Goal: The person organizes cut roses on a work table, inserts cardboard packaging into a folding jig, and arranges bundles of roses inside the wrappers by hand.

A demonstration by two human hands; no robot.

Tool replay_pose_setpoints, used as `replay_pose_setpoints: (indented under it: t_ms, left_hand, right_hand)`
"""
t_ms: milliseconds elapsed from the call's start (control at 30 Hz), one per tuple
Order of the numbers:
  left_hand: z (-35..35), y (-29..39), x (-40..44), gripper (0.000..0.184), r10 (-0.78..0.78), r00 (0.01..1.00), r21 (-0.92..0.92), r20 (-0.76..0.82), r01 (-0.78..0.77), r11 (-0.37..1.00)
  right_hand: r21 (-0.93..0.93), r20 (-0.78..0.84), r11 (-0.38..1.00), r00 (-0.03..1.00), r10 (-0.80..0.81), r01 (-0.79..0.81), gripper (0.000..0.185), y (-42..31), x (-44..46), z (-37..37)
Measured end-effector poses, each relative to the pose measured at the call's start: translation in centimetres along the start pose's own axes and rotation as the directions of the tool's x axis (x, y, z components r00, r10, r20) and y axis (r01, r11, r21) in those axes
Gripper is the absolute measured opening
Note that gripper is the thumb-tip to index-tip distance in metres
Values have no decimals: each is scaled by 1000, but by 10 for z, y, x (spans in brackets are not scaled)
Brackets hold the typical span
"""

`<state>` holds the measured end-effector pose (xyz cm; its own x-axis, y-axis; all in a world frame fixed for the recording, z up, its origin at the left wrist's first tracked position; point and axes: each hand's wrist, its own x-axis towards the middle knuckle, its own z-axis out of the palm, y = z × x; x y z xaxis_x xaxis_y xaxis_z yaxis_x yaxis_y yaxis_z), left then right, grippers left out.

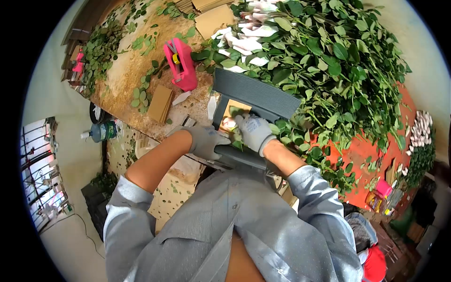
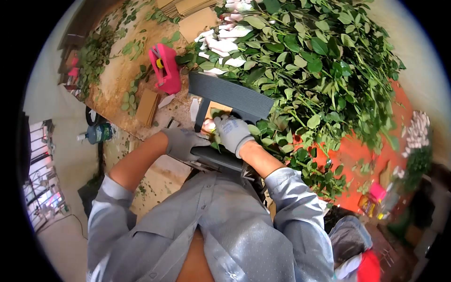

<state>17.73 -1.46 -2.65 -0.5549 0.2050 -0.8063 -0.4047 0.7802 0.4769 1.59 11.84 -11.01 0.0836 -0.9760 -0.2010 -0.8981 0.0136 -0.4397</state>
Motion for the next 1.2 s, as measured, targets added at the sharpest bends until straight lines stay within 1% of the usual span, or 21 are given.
replay_pose_setpoints:
  t_ms: [33,167,267,333,400,500,533,600,633,667,733,767,867,967,1000,1033,1067,1100,1133,1167,1200]
  left_hand:
    - [-2,1,-1,70,-10,1000,-7,2,10,1000]
    - [-1,5,-4,66,-38,999,26,-29,39,999]
    - [0,4,-4,66,-32,998,20,-56,34,999]
    - [0,5,-4,66,-19,998,5,-57,20,1000]
    - [-7,7,-4,67,-37,999,-30,15,38,999]
    - [-2,-2,2,70,108,994,8,16,-108,994]
    - [2,-5,1,70,127,992,21,7,-127,992]
    - [11,-10,-6,71,212,954,-34,-212,-224,974]
    - [17,-14,-6,74,272,912,9,-308,-283,959]
    - [18,-16,-6,75,284,902,28,-325,-291,956]
    - [16,-14,-3,75,231,939,102,-254,-212,972]
    - [16,-15,2,76,218,953,145,-212,-190,971]
    - [16,-25,13,80,293,942,242,-163,-250,938]
    - [0,-9,1,83,208,977,224,-47,-192,955]
    - [-10,6,-9,85,130,991,227,-3,-126,966]
    - [-7,0,-6,86,158,987,237,-40,-144,961]
    - [3,-10,1,87,184,980,244,-77,-161,956]
    - [11,-21,12,87,224,969,269,-108,-188,944]
    - [6,-15,7,87,211,973,247,-94,-182,952]
    - [7,-18,9,83,228,967,253,-113,-194,948]
    - [11,-24,15,80,245,961,257,-130,-206,944]
  right_hand:
    - [82,-30,996,999,-34,36,27,-3,-2,-5]
    - [137,-24,989,998,-59,62,29,4,2,23]
    - [38,-68,990,989,-131,133,32,6,-1,33]
    - [35,54,990,989,-136,134,36,5,2,23]
    - [3,3,991,991,-136,136,39,4,1,26]
    - [201,-30,975,995,-95,99,40,1,-2,20]
    - [181,-31,980,996,-80,84,40,0,-3,16]
    - [193,21,980,998,-56,51,42,-5,-4,8]
    - [215,-33,975,998,-49,55,40,-4,-6,13]
    - [191,-51,981,998,-20,29,40,-3,-5,18]
    - [248,-61,968,998,-11,26,37,-2,-5,22]
    - [276,30,960,999,41,-48,47,-4,-6,16]
    - [481,40,874,998,53,-66,50,1,-5,18]
    - [292,38,949,993,111,-118,39,-11,-6,-5]
    - [286,-43,954,993,110,-94,30,-32,-14,-46]
    - [305,-266,952,962,69,16,25,-33,-14,-60]
    - [294,-473,946,881,24,132,21,-33,-15,-75]
    - [270,-584,957,808,75,106,17,-39,-20,-109]
    - [212,-630,977,766,127,12,17,-34,-24,-141]
    - [251,-680,964,693,241,-88,19,-20,-25,-164]
    - [241,-765,959,579,283,-150,21,6,-23,-173]
